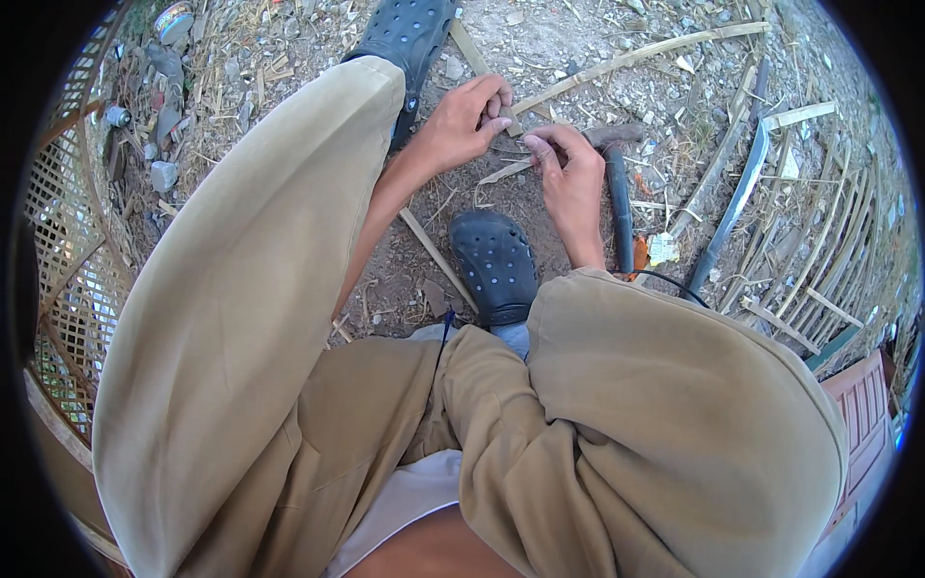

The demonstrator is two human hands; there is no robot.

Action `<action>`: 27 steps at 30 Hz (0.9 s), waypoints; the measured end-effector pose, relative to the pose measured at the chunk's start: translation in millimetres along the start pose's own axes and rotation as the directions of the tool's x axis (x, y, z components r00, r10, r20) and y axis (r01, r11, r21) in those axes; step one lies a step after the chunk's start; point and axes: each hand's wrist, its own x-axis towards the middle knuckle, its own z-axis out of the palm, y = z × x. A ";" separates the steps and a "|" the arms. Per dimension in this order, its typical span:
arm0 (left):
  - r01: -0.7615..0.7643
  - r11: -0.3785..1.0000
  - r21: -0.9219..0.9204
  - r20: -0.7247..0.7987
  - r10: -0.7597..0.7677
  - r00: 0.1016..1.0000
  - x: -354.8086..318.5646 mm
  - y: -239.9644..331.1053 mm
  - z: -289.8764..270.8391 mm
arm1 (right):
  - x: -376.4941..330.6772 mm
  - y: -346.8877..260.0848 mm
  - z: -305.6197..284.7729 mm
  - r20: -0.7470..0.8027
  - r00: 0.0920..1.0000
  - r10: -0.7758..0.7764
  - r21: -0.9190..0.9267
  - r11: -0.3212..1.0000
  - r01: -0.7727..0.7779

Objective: The person constructs a small rectangular frame by hammering nails into thin strips of bamboo while sitting on the ground.

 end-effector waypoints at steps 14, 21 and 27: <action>0.056 0.998 -0.019 0.030 -0.056 0.998 -3.1 7.2 -5.6 | 25.9 -4.1 9.8 -0.032 0.987 -0.160 0.012 0.987 0.161; 0.049 0.999 -0.017 0.007 -0.049 0.999 -5.2 7.2 -4.8 | 27.7 -1.2 25.0 -0.089 0.945 -0.315 -0.098 0.947 0.306; -0.022 0.998 -0.060 0.007 0.023 1.000 -4.1 -3.7 -8.8 | 27.3 -2.0 33.1 -0.061 0.877 -0.477 -0.321 0.841 0.435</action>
